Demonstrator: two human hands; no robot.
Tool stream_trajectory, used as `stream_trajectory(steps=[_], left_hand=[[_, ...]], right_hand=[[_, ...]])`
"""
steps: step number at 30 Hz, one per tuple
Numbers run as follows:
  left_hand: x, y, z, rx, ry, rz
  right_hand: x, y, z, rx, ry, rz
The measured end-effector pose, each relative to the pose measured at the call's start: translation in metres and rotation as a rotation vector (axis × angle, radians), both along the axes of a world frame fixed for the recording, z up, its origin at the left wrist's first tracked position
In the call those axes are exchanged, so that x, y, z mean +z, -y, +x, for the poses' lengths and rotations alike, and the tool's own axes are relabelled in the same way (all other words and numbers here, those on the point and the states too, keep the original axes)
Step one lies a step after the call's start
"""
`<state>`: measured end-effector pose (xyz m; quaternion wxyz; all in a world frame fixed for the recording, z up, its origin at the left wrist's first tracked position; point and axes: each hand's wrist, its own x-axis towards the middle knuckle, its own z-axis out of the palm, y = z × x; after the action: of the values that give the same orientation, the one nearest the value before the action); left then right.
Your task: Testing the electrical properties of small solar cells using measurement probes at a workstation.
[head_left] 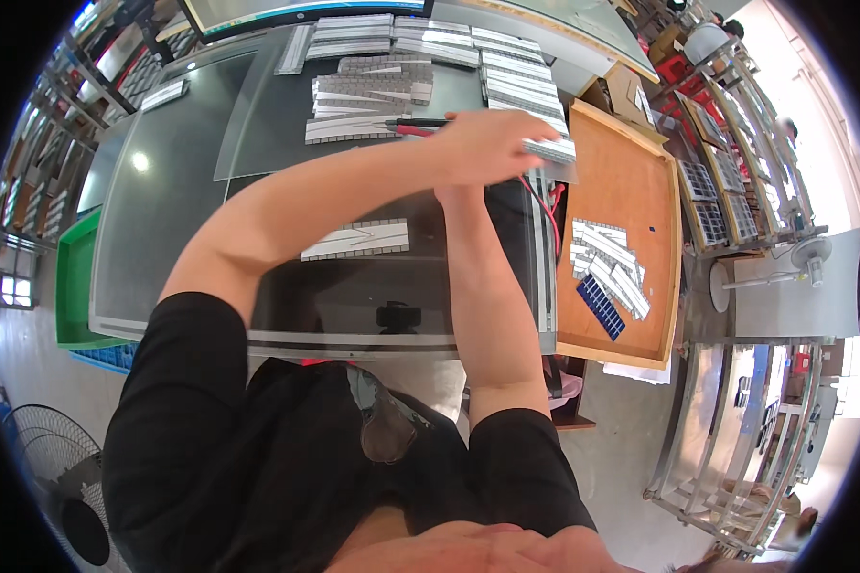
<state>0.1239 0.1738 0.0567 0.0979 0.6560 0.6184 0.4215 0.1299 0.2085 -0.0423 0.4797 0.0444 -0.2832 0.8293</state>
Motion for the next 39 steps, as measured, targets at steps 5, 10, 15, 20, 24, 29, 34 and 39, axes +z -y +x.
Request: stream_trajectory(steps=[5,10,15,20,24,29,34,39], left_hand=[[-0.018,0.101,-0.084,0.364,-0.364,0.205],[-0.052,0.168,-0.125,0.531,-0.538,0.025],[-0.073,0.195,-0.119,0.653,-0.6,-0.026],[-0.065,0.195,-0.115,0.588,-0.616,-0.048],[-0.067,0.19,-0.11,0.523,-0.635,-0.094],[-0.07,0.212,-0.1,0.471,-0.645,-0.068],[-0.069,0.214,-0.104,0.425,-0.571,-0.056],[-0.067,0.202,-0.109,0.404,-0.536,-0.037]], right_hand=[[0.026,0.005,0.007,0.027,0.652,-0.009],[0.026,-0.001,0.01,-0.089,0.781,0.015],[0.029,0.002,0.011,-0.023,0.79,0.002],[0.032,0.007,0.01,-0.02,0.793,0.019],[0.03,0.007,0.01,-0.011,0.782,0.023],[0.033,0.008,0.011,-0.012,0.788,0.033],[0.039,0.015,0.01,0.03,0.815,0.128],[0.041,0.021,0.011,0.023,0.907,0.277]])
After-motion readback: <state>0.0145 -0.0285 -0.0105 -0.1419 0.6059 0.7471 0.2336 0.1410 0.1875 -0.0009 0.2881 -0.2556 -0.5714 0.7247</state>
